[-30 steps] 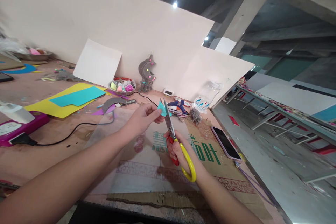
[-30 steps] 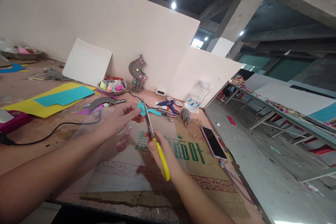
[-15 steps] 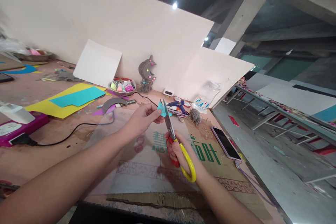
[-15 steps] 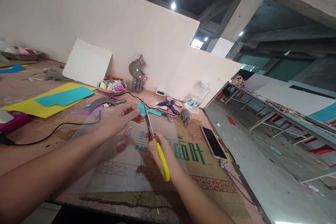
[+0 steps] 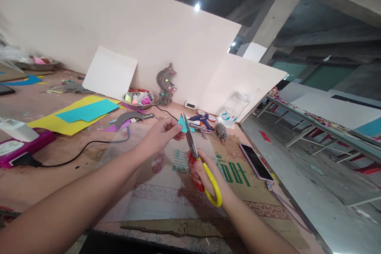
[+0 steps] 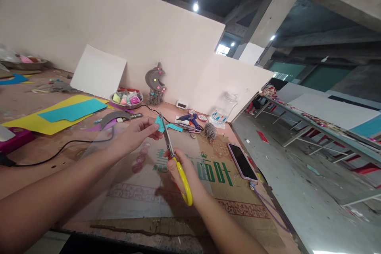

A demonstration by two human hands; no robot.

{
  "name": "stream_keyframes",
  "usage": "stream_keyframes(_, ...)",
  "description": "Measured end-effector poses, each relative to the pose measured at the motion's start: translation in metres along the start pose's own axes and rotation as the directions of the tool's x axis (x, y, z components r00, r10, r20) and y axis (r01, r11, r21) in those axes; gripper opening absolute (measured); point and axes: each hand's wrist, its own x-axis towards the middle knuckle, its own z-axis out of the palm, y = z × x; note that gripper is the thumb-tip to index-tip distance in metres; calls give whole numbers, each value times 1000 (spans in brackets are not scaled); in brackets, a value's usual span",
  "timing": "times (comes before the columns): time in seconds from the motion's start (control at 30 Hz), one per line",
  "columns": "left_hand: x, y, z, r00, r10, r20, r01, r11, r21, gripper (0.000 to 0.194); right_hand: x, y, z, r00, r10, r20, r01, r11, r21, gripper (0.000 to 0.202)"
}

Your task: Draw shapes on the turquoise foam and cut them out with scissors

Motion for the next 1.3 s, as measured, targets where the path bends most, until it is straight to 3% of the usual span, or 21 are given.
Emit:
stream_keyframes(1.03, 1, 3, -7, 1000, -9, -21, 10, 999, 46, 36, -1, 1, 0, 999, 49, -15, -49, 999, 13, 59)
stream_keyframes(1.3, 5, 4, -12, 997, 43, -63, -39, 997, 63, 39, -1, 0, 0, 998, 54, -12, -54, 999, 3, 61)
